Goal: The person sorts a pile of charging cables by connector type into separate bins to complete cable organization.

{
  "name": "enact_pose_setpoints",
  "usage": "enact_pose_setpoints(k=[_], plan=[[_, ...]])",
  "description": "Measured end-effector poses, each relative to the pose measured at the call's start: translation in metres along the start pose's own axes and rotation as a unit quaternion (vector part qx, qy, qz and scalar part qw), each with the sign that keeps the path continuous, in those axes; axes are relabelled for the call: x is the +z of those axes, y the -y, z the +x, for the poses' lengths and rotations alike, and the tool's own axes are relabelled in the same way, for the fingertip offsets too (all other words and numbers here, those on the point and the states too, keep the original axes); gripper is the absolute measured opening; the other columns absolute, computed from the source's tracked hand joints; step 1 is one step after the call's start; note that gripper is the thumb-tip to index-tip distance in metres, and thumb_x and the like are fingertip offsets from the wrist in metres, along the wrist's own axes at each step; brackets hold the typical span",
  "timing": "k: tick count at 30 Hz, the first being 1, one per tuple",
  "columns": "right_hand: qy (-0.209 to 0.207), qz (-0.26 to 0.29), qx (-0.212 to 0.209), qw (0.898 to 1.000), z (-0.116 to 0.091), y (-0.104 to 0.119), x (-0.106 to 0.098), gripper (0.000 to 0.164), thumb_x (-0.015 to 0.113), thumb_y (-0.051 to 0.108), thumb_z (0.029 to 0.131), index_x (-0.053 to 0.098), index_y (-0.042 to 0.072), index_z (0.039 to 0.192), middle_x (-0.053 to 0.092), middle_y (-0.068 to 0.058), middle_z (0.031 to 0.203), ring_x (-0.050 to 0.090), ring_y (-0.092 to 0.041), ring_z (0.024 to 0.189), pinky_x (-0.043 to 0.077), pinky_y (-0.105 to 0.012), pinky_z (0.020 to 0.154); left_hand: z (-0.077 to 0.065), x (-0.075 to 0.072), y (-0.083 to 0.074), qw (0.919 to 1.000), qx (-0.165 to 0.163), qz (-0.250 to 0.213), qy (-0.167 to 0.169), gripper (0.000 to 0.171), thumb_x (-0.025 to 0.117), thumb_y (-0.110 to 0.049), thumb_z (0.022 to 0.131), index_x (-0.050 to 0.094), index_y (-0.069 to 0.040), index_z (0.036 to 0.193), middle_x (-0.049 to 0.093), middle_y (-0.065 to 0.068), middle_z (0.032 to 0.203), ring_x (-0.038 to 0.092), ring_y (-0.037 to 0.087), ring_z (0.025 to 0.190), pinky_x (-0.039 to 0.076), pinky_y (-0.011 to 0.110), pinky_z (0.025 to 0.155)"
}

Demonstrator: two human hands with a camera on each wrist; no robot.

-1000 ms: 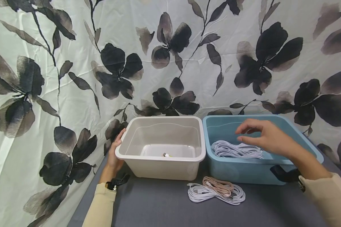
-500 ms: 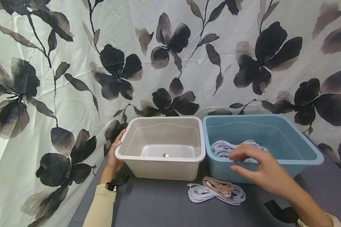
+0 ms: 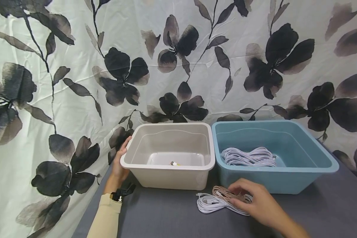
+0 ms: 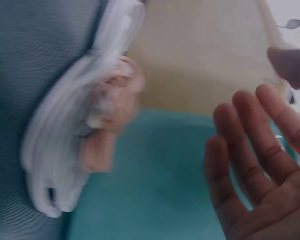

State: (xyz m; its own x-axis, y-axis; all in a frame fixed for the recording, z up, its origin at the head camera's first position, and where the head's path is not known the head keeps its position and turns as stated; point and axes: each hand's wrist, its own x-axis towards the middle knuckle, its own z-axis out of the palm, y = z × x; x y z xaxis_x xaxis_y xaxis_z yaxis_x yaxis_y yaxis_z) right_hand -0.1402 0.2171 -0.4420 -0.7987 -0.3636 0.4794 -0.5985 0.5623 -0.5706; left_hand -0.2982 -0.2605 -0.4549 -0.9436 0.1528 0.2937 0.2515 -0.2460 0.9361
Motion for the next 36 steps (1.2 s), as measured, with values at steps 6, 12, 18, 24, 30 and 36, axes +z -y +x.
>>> enact_pose_setpoints(k=[6, 12, 18, 24, 30, 36], plan=[[-0.008, -0.049, 0.015, 0.999, -0.008, -0.022, 0.023, 0.032, 0.088, 0.014, 0.077, 0.073, 0.024, 0.104, 0.070, 0.014, 0.094, 0.060, 0.001, 0.080, 0.050, -0.024, 0.067, 0.000, 0.000, -0.001, 1.0000, -0.001, 0.006, -0.001, 0.063, 0.028, -0.027, 0.104, 0.017, -0.012, 0.165, 0.020, 0.008, 0.171, 0.031, 0.019, 0.149, 0.034, 0.034, 0.115], [-0.018, -0.081, 0.025, 0.996, -0.010, -0.033, 0.035, 0.030, 0.090, 0.017, 0.074, 0.074, 0.025, 0.098, 0.068, 0.018, 0.091, 0.057, 0.005, 0.079, 0.049, -0.024, 0.066, 0.000, 0.000, 0.001, 0.9999, -0.005, 0.010, -0.004, 0.063, 0.027, -0.027, 0.104, 0.017, -0.013, 0.165, 0.022, 0.007, 0.170, 0.031, 0.021, 0.149, 0.033, 0.038, 0.116], [-0.030, -0.115, 0.028, 0.993, -0.011, -0.036, 0.041, 0.031, 0.092, 0.020, 0.071, 0.074, 0.027, 0.096, 0.068, 0.018, 0.091, 0.054, 0.007, 0.079, 0.046, -0.024, 0.065, 0.001, 0.001, 0.001, 0.9999, 0.000, 0.006, -0.008, 0.061, 0.028, -0.027, 0.104, 0.021, -0.017, 0.164, 0.023, 0.005, 0.170, 0.033, 0.019, 0.148, 0.039, 0.030, 0.110], [-0.039, -0.159, 0.042, 0.986, -0.010, -0.038, 0.045, 0.033, 0.094, 0.023, 0.066, 0.075, 0.030, 0.093, 0.068, 0.019, 0.093, 0.058, 0.002, 0.084, 0.047, -0.028, 0.069, 0.001, 0.002, -0.001, 0.9999, 0.000, 0.009, -0.007, 0.062, 0.029, -0.028, 0.103, 0.021, -0.019, 0.164, 0.024, 0.004, 0.169, 0.032, 0.021, 0.147, 0.036, 0.037, 0.114], [-0.037, -0.184, 0.057, 0.980, -0.009, -0.037, 0.046, 0.035, 0.094, 0.023, 0.064, 0.077, 0.029, 0.094, 0.068, 0.017, 0.094, 0.059, -0.002, 0.086, 0.049, -0.032, 0.071, 0.001, 0.002, -0.001, 0.9999, -0.001, 0.011, -0.009, 0.062, 0.029, -0.029, 0.104, 0.021, -0.018, 0.164, 0.024, 0.005, 0.170, 0.032, 0.020, 0.147, 0.033, 0.041, 0.116], [-0.030, -0.198, 0.053, 0.978, -0.010, -0.037, 0.047, 0.037, 0.094, 0.023, 0.064, 0.079, 0.025, 0.098, 0.067, 0.016, 0.094, 0.056, 0.000, 0.084, 0.047, -0.030, 0.068, 0.000, 0.001, 0.000, 0.9999, -0.003, 0.009, -0.009, 0.063, 0.028, -0.028, 0.104, 0.018, -0.014, 0.164, 0.024, 0.006, 0.169, 0.033, 0.021, 0.147, 0.035, 0.040, 0.115]])
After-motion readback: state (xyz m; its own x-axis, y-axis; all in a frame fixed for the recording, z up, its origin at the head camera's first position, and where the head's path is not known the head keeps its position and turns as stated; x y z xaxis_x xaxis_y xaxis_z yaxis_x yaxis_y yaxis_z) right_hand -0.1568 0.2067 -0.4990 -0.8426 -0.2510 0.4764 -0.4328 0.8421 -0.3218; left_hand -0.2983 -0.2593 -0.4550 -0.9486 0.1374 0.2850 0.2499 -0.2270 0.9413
